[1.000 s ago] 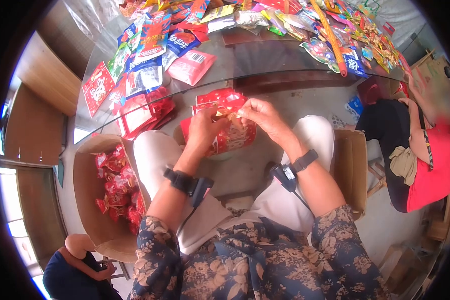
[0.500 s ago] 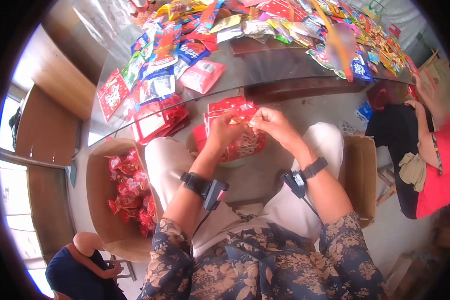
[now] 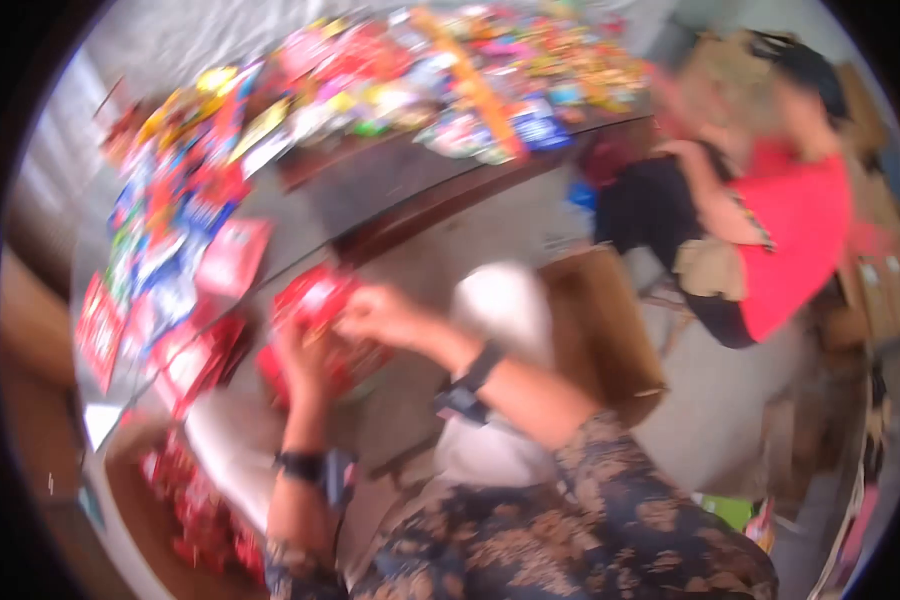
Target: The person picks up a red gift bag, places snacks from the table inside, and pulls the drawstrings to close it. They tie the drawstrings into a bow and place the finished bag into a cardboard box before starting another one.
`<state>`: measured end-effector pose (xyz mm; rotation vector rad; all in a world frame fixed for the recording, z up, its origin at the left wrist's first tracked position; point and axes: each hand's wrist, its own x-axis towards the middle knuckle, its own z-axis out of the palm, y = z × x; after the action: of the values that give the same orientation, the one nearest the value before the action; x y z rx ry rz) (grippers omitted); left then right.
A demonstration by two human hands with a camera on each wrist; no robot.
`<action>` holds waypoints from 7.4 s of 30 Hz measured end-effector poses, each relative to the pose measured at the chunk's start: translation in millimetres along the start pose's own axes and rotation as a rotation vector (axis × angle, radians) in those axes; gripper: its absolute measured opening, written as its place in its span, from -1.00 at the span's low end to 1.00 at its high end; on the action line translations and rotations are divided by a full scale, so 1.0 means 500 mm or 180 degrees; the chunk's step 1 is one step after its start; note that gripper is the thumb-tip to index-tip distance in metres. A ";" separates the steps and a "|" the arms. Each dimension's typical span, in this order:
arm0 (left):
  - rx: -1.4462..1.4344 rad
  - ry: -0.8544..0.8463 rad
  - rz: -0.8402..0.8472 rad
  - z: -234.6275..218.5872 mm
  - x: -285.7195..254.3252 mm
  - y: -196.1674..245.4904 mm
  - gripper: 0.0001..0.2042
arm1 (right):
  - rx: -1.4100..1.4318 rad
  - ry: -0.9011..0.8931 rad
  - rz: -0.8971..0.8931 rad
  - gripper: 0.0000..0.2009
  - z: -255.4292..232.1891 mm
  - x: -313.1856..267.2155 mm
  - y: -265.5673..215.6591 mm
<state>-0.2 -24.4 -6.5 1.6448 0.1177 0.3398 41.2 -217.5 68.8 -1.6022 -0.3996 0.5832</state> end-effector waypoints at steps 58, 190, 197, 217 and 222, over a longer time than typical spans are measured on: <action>0.1798 0.2204 0.1657 -0.451 -0.274 0.566 -0.73 | -0.0369 0.0734 0.0774 -0.84 -0.116 -0.026 0.116; 0.4198 -0.0007 -0.3368 -0.766 -0.504 -0.092 -0.58 | -0.0826 0.0022 0.1570 -0.81 -0.075 -0.026 0.145; 0.3686 0.0725 -0.2676 -0.833 -0.442 0.066 -0.62 | -0.0788 0.0020 0.1557 -0.80 -0.080 -0.023 0.159; 0.3048 0.2814 -0.1537 -1.064 -0.364 0.189 -0.87 | -0.0866 0.0019 0.1562 -0.82 -0.070 -0.020 0.162; 0.3943 0.2520 -0.1849 -1.120 -0.375 0.080 -0.87 | -0.0875 0.0081 0.1655 -0.83 -0.077 -0.026 0.166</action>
<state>-344.9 454.4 42.7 2.4365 1.6350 0.4845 46.7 -265.9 -9.6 -1.9920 -0.0353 0.9285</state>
